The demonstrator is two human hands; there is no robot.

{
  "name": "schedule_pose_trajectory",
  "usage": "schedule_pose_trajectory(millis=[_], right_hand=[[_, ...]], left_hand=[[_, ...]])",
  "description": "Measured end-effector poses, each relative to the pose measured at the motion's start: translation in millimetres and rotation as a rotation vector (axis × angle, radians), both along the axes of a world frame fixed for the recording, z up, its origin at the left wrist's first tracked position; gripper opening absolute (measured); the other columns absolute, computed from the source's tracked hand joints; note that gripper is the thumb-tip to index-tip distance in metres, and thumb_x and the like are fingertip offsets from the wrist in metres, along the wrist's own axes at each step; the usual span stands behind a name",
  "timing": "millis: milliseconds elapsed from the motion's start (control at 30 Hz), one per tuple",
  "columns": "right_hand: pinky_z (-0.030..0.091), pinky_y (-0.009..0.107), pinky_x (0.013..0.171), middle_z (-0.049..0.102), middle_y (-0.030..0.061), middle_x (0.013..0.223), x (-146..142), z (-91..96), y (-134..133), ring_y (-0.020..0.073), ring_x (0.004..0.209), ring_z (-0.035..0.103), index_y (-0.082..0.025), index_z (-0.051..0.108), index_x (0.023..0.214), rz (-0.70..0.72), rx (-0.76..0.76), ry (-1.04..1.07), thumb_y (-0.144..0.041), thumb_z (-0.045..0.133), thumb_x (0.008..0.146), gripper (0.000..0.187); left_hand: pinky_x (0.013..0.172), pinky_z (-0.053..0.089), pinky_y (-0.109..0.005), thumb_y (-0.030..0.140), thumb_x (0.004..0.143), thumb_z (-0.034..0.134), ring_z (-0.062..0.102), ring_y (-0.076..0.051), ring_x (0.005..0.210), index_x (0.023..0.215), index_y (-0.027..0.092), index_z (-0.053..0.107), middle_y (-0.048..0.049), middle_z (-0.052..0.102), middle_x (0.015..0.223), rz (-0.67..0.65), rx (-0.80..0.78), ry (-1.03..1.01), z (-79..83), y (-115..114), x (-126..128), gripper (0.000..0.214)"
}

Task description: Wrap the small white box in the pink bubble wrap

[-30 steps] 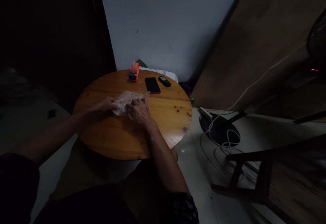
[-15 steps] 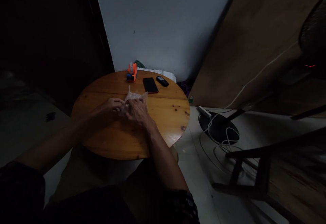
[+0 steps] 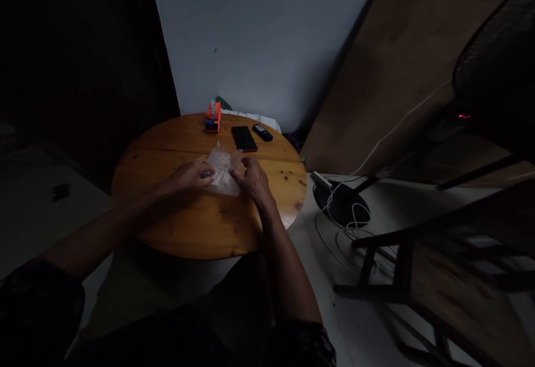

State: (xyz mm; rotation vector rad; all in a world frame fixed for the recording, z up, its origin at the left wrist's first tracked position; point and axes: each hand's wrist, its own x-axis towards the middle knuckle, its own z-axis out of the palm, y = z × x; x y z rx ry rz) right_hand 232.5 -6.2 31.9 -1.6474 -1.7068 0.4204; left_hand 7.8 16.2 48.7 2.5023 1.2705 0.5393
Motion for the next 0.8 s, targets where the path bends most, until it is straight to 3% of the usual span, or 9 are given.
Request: schedule_pose_trajectory(millis=[133,233,500,800], right_hand=[[0.052,0.037,0.079,0.075,0.0127,0.099,8,-8.0,-15,0.0286,0.09,0.071,-0.018,0.057,0.132,-0.099,-0.198,-0.064,-0.054,0.076,0.077,0.069],[0.052,0.037,0.077,0.075,0.011,0.09,2,-15.5,-16,0.0295,0.088,0.071,-0.016,0.053,0.137,-0.159,-0.241,-0.046,-0.055,0.076,0.077,0.076],[0.049,0.028,0.065,0.064,-0.0032,0.074,-22,-27.7,-2,0.0161,0.067,0.061,-0.015,0.05,0.138,-0.116,-0.115,0.187,-0.025,0.063,0.074,0.066],[0.052,0.029,0.067,0.066,-0.0003,0.081,-47,-15.9,-6,0.0167,0.073,0.064,-0.014,0.053,0.136,0.018,-0.015,0.324,-0.033,0.065,0.077,0.063]], left_hand=[[0.1,0.047,-0.037,0.027,0.084,0.059,0.06,-0.025,0.106,0.095,0.02,0.076,-0.0086,0.068,0.105,-0.086,0.063,-0.054,-10.3,3,-4,0.021],[0.101,0.047,-0.04,0.025,0.084,0.059,0.06,-0.026,0.106,0.095,0.019,0.076,-0.0092,0.068,0.105,-0.076,0.053,-0.099,-15.1,-1,-4,0.022],[0.091,0.051,-0.034,0.031,0.089,0.058,0.06,-0.024,0.105,0.103,0.02,0.074,-0.0087,0.064,0.106,0.026,-0.004,-0.08,-9.9,-20,-3,0.024],[0.087,0.05,-0.034,0.03,0.089,0.059,0.063,-0.025,0.1,0.109,0.022,0.076,-0.008,0.062,0.102,-0.058,-0.058,-0.071,-10.1,-10,-3,0.027]])
